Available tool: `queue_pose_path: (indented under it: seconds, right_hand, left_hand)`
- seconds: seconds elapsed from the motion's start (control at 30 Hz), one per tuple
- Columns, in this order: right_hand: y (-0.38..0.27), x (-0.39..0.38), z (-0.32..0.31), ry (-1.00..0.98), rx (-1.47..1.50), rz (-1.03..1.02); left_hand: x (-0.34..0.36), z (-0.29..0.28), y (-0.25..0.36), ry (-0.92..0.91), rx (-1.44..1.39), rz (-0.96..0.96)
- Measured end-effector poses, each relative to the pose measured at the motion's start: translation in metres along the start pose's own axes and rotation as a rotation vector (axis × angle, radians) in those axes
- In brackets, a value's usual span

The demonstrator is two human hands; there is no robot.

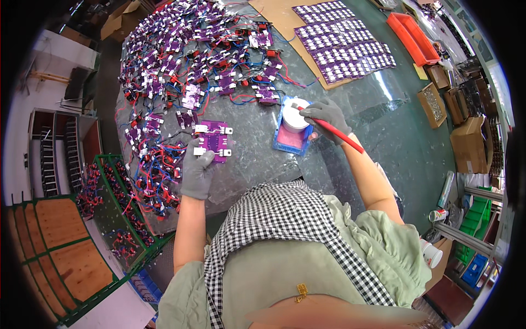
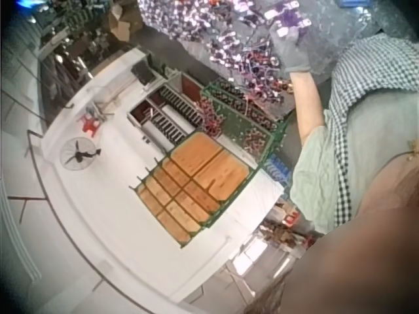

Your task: Applying a white paste or adhesive to small electronic circuit boards using a brush.

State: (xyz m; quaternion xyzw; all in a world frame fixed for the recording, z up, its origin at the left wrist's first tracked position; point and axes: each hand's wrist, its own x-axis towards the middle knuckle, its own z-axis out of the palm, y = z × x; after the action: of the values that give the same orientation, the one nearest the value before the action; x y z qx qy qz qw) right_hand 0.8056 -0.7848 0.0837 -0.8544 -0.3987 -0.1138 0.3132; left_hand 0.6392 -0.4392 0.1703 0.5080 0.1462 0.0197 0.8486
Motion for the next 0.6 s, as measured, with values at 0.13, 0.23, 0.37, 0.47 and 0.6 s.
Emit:
queue_pose_path:
  seconds: [0.13, 0.23, 0.37, 0.47, 0.6]
  right_hand:
    - [-0.058, 0.010, -0.030, 0.087, 0.241, 0.191]
    - [-0.114, 0.021, -0.049, 0.288, 0.539, 0.310]
    - [-0.135, 0.029, -0.057, 0.203, 0.645, 0.218]
    - [-0.137, 0.033, -0.057, 0.234, 0.626, 0.154]
    - [-0.134, 0.032, -0.058, 0.185, 0.578, 0.151]
  left_hand:
    - [0.000, 0.007, -0.017, 0.068, 0.085, 0.132]
    - [-0.001, 0.016, -0.019, 0.058, 0.126, 0.146]
    - [-0.002, 0.041, -0.010, -0.017, 0.235, 0.219]
    - [-0.004, 0.044, -0.007, -0.069, 0.283, 0.235]
    - [-0.010, 0.041, -0.009, -0.043, 0.210, 0.299]
